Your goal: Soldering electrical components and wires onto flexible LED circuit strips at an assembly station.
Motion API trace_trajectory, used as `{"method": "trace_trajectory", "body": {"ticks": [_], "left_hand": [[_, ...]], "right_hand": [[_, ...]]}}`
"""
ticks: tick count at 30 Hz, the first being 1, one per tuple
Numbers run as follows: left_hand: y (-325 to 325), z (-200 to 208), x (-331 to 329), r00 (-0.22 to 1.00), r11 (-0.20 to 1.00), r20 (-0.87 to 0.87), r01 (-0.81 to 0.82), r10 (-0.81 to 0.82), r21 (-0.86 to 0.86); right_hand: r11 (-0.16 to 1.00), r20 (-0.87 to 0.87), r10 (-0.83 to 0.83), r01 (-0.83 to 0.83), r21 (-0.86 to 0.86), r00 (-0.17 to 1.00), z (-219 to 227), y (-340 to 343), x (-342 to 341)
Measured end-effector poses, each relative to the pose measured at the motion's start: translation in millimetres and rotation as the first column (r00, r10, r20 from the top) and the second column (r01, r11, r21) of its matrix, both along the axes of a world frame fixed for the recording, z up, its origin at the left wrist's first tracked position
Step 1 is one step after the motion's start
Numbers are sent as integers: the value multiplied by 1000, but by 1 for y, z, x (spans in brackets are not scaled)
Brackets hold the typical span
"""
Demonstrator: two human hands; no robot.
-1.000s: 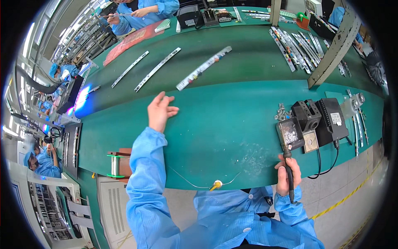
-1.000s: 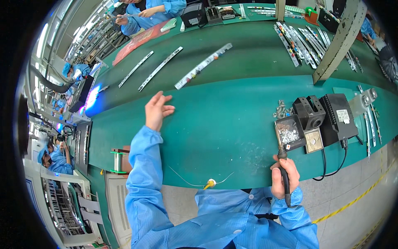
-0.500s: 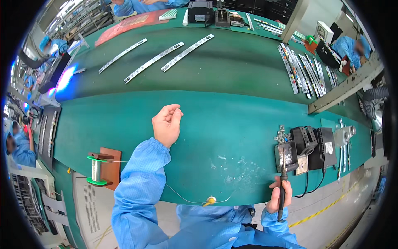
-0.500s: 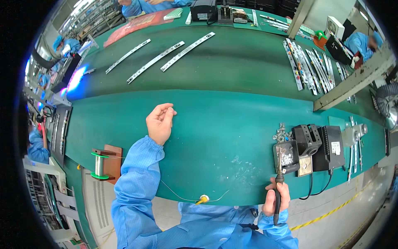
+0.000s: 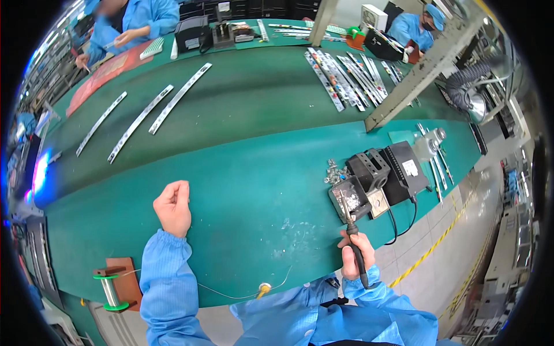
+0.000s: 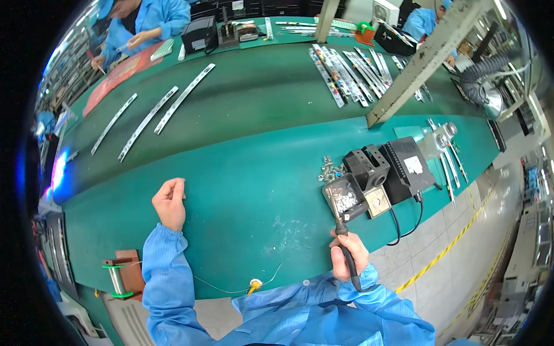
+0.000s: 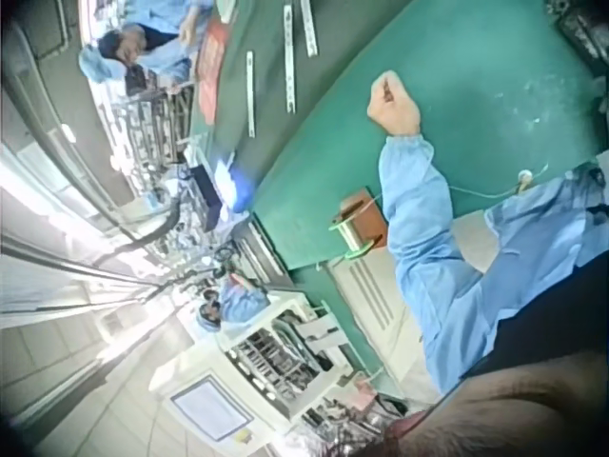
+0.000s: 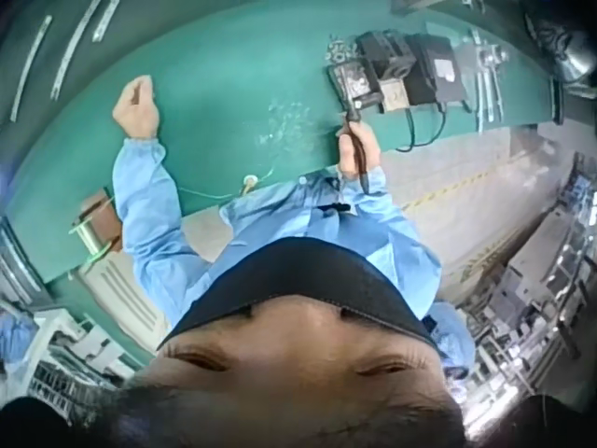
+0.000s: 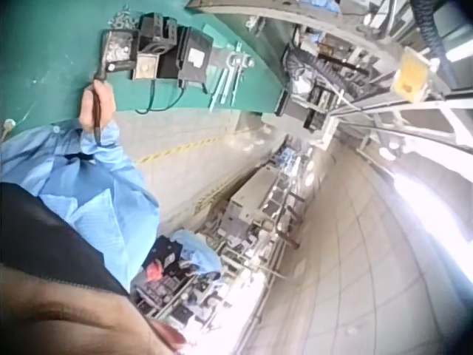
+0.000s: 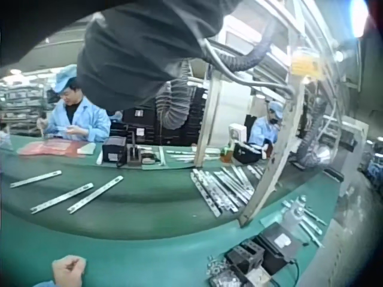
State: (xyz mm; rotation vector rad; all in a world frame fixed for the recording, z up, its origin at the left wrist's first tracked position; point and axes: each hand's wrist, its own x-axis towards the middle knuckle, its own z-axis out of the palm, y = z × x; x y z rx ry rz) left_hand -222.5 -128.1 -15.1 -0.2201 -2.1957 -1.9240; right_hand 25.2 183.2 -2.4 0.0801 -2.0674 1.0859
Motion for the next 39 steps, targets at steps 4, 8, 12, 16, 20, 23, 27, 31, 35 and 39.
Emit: {"method": "trace_trajectory", "body": {"ticks": [4,8,12,16,20,23,27,31,35,39], "left_hand": [[3,1,0,1000,1000,19,-3,3,17],[3,5,0,1000,1000,7,9,-9,-2],[4,2,0,999,1000,28,19,-18,-8],[-1,0,0,999,1000,36,26,-26,2],[-3,6,2,997,999,75,15,-18,34],[7,2,-2,997,999,65,39,-42,38],[6,-2,-1,995,999,87,41,-44,35],[5,-2,2,997,995,68,16,-23,97],[6,-6,-2,999,1000,47,8,-9,14],[8,-7,-2,1000,1000,30,5,-4,-20]], "right_hand": [[1000,2,-1,1,19,1000,2,2,2],[999,-18,-29,29,22,999,2,4,7],[995,-3,-38,38,89,999,2,7,5],[994,66,-51,45,101,996,11,3,1],[995,96,-74,66,80,993,7,0,-1],[987,53,-135,130,95,989,4,-1,-1],[987,46,-103,97,128,994,7,-2,-4],[987,91,-103,91,134,990,9,-5,-4],[982,83,-131,118,144,988,6,-8,-8],[975,79,-165,150,162,983,4,-10,-8]]}}
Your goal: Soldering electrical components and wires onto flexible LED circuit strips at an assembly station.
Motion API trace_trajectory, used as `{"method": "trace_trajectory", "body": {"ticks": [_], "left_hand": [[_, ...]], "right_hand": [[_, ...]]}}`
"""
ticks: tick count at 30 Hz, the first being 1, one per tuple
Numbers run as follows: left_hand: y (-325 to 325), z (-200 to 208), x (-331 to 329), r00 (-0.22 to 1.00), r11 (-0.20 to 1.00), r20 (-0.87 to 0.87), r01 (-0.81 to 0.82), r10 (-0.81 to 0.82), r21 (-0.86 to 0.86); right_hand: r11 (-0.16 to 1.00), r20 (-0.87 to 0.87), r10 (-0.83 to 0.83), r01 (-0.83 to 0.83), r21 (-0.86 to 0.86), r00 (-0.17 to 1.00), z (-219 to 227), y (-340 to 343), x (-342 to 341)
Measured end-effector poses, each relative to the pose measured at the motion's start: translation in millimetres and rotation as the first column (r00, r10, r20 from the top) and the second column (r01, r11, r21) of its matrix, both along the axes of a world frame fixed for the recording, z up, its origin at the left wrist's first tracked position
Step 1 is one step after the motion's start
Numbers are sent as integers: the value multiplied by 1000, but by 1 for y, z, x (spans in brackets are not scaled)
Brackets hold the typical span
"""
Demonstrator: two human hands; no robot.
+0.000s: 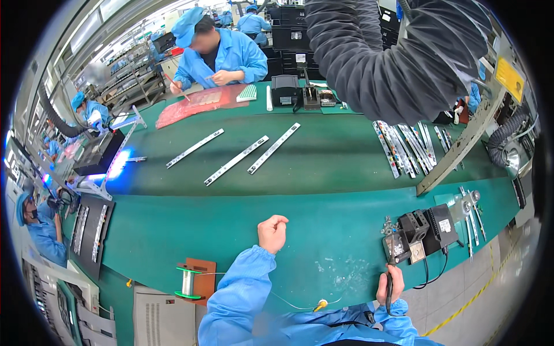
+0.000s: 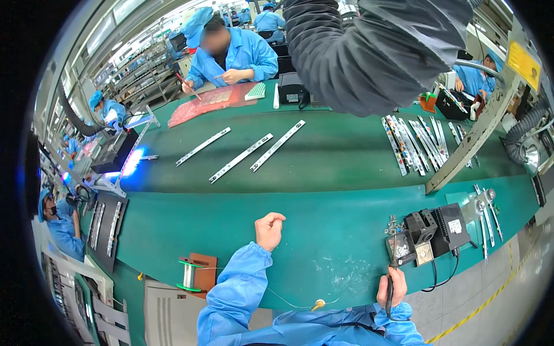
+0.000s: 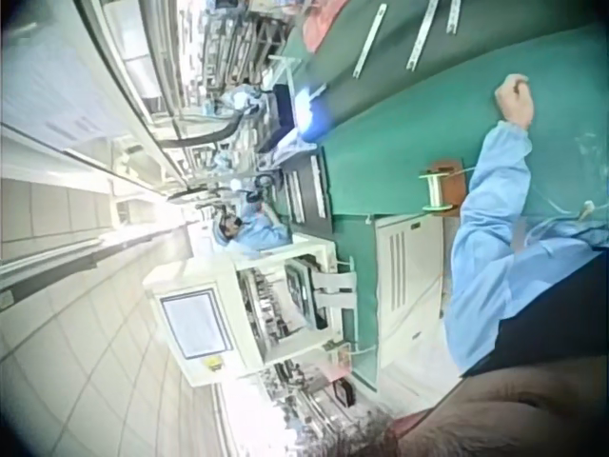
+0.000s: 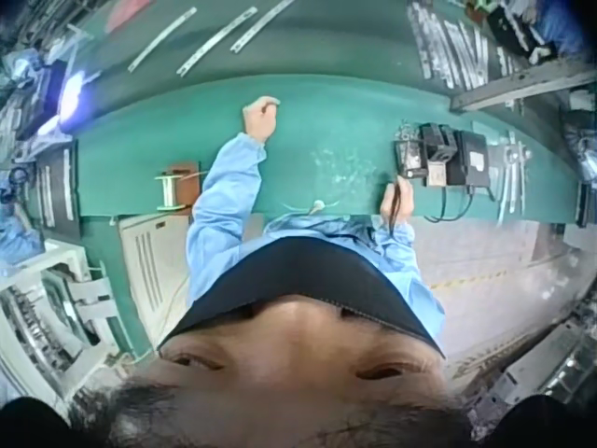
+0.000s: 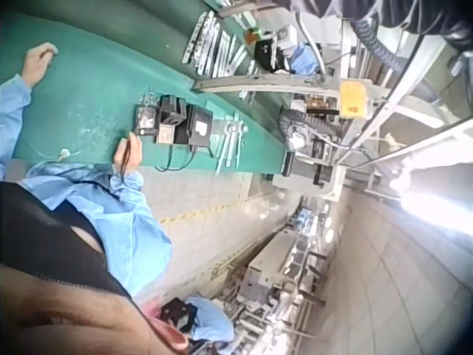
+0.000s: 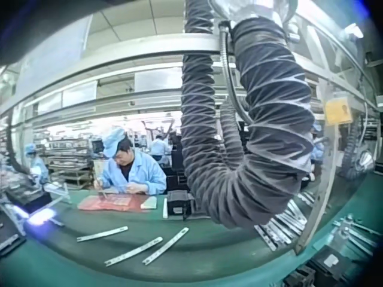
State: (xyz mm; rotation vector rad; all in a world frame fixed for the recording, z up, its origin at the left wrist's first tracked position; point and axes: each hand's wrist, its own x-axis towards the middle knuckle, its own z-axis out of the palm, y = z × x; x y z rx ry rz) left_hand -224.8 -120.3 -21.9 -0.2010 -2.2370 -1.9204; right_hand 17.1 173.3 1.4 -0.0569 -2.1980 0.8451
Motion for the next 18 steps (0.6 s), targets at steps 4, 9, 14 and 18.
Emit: {"method": "trace_trajectory", "body": {"ticks": [4,9,14,18], "left_hand": [[0,3,1,1000,999,-21,-23,23,-34],[0,3,1,999,1000,-34,-1,0,-27],[4,2,-2,999,999,-48,-1,-1,-39],[1,-2,-3,999,1000,29,20,-20,-4]], "right_hand": [[1000,-32,-13,14,11,999,2,-3,-2],[994,-26,-107,107,-3,994,2,-6,4],[985,-53,-169,170,22,984,-8,0,8],[985,-64,-172,171,-19,983,2,1,6]]}}
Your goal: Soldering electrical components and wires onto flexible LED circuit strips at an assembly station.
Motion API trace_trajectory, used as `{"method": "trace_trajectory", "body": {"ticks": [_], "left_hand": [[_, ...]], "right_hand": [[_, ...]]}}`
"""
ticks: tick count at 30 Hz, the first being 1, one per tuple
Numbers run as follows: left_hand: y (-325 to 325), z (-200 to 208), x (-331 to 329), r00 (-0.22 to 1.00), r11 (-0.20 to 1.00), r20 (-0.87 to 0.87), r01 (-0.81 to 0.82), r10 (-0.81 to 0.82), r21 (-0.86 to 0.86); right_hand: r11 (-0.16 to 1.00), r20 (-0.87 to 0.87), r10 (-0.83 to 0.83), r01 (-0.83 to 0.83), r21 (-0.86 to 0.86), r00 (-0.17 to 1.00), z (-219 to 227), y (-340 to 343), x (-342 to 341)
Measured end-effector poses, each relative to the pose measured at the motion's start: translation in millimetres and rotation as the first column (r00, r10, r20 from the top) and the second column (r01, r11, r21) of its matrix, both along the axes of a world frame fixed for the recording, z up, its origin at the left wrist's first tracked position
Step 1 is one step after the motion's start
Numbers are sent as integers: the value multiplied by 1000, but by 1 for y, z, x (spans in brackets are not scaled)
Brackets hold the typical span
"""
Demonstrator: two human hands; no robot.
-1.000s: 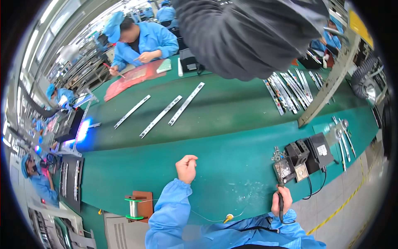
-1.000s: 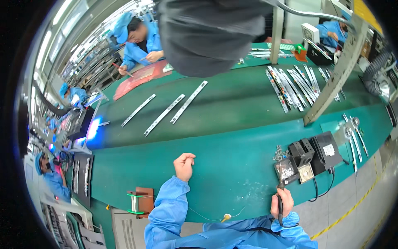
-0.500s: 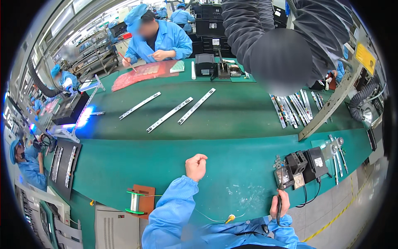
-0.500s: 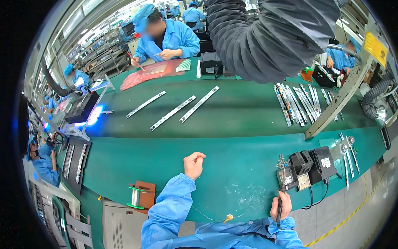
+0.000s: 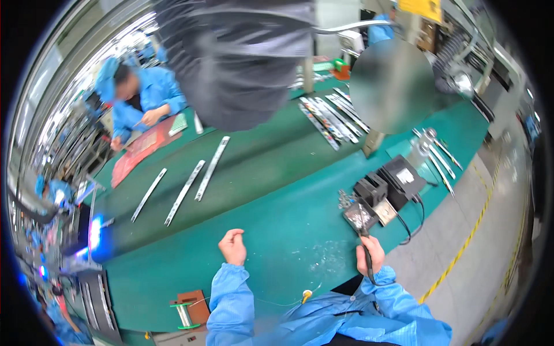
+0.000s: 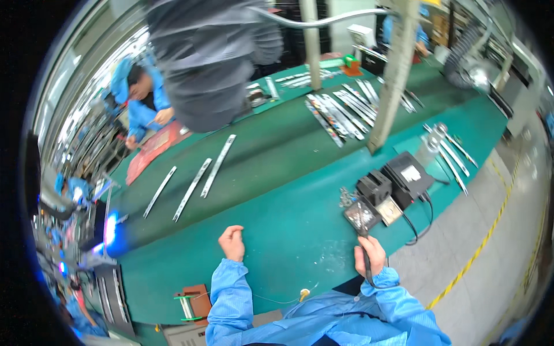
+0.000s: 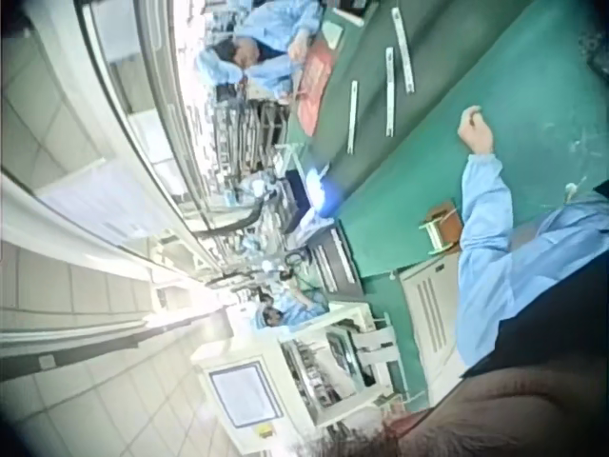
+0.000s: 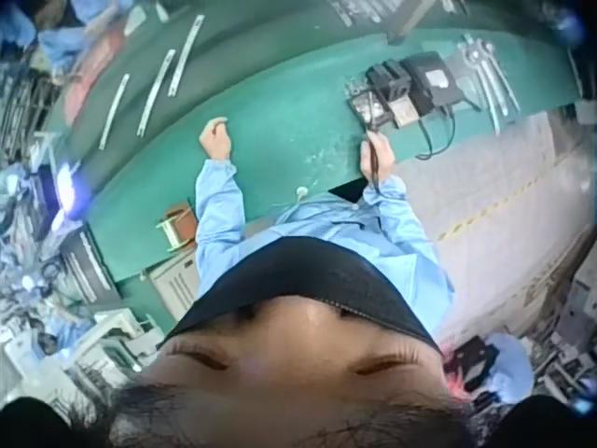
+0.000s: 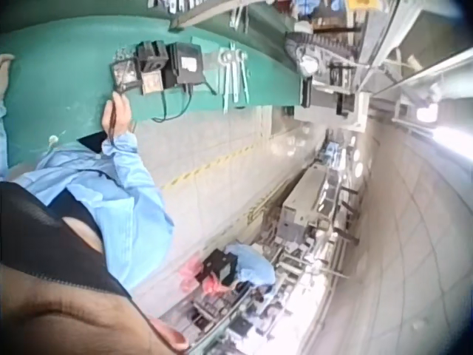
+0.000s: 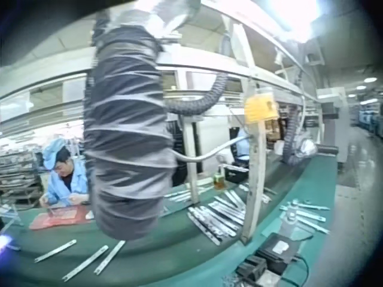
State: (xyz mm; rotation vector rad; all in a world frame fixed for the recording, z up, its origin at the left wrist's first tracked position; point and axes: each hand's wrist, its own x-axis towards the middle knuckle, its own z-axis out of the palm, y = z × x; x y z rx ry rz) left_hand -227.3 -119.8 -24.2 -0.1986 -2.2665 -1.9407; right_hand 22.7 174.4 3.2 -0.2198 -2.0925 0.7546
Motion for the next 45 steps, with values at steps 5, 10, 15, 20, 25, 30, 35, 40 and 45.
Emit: {"method": "trace_trajectory", "body": {"ticks": [5,10,15,20,25,30,35,40,45], "left_hand": [[-3,-2,-5,1000,1000,19,19,-19,1],[-1,9,-20,992,978,99,97,-80,-182],[55,45,-59,935,893,313,280,-170,-352],[167,65,-119,931,723,-80,220,-356,-654],[335,78,-156,947,571,106,271,-304,-775],[446,91,-177,952,589,301,212,57,-780],[500,91,-179,922,600,357,202,149,-774],[524,66,-178,961,537,241,135,132,-833],[527,65,-193,955,541,251,130,156,-831]], "right_hand": [[992,-60,84,-90,-92,995,5,4,-1],[959,-80,226,-236,-158,971,0,19,5],[890,-151,284,-319,-326,947,2,29,13],[876,-211,258,-320,-361,943,10,52,18],[928,-141,197,-231,-291,970,-6,64,26],[951,-136,180,-207,-228,974,-14,63,23],[954,-125,168,-193,-231,978,-19,62,17],[948,-92,196,-213,-238,976,-21,64,18],[949,-110,197,-218,-228,974,-21,66,17]]}}
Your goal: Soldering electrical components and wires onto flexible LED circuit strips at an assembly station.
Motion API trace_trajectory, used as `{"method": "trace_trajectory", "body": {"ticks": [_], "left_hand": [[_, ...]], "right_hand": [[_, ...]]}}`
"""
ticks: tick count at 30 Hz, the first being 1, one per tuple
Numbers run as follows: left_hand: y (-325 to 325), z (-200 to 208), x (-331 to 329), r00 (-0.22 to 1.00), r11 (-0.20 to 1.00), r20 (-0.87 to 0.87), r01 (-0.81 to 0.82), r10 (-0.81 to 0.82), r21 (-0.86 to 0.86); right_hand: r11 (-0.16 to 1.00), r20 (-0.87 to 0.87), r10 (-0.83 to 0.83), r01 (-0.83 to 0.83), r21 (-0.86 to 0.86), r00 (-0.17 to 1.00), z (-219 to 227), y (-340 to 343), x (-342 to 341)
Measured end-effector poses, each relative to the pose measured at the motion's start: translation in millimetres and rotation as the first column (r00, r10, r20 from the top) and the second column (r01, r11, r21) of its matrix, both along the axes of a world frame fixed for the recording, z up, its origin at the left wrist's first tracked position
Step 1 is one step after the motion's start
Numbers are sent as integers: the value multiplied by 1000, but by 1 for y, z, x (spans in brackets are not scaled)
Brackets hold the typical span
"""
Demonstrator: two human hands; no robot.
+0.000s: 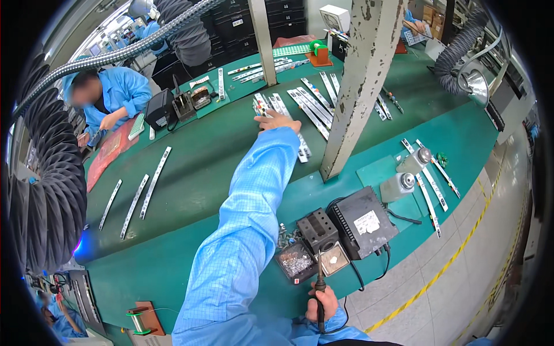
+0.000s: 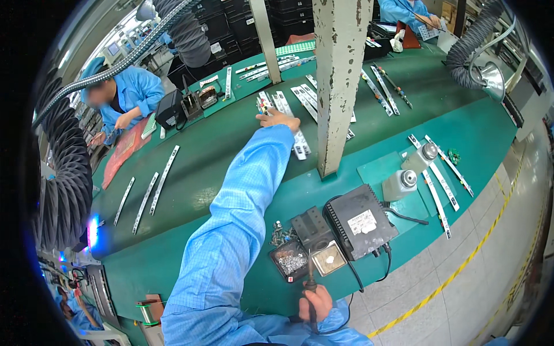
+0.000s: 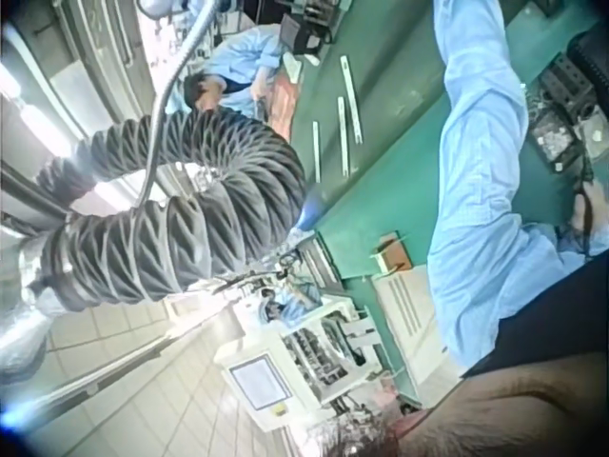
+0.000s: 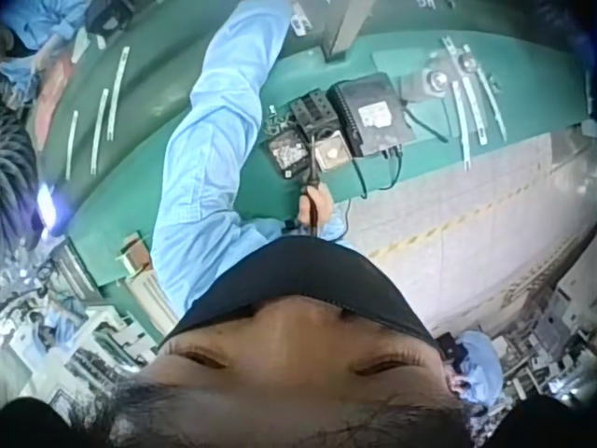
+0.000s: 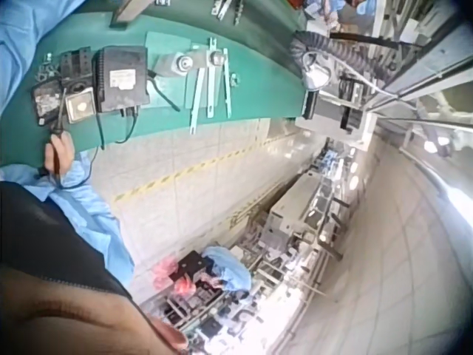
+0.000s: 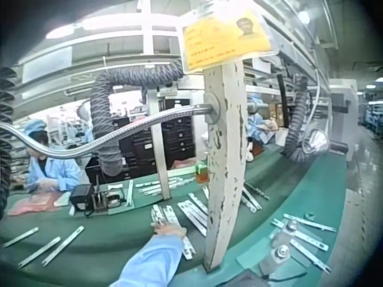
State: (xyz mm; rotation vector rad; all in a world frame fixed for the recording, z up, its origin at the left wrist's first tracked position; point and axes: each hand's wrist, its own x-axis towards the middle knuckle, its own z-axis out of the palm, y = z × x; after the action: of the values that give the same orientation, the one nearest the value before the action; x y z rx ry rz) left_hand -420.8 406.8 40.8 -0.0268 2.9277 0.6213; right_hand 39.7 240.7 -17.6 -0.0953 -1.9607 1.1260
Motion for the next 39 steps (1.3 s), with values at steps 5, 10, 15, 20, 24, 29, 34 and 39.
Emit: {"method": "trace_trajectory", "body": {"ticks": [5,10,15,20,24,29,34,39], "left_hand": [[-16,-2,-4,993,987,-54,94,-102,-132],[-34,10,5,996,992,-68,55,-63,-114],[-44,8,-10,1000,999,-12,26,-26,20],[-56,10,-25,993,991,71,92,-99,93],[-91,7,-51,969,946,162,133,-186,295],[-142,30,-44,888,833,269,194,-374,518],[-230,44,12,850,722,14,438,-526,536],[-334,90,117,740,714,-74,666,-668,214]], "right_hand": [[999,-34,-41,40,-7,999,-4,-2,-1],[997,-92,-74,73,-8,993,-3,-4,-5],[997,-87,-74,72,-27,993,-5,-7,-4],[995,-101,-97,96,-23,990,-7,-5,-5],[996,-124,-76,71,-47,989,-5,-7,-4],[999,-95,-25,21,-41,995,-5,-3,-2],[999,-63,35,-36,-13,997,0,-2,0],[994,-64,98,-100,-37,993,-3,-3,-5]]}}
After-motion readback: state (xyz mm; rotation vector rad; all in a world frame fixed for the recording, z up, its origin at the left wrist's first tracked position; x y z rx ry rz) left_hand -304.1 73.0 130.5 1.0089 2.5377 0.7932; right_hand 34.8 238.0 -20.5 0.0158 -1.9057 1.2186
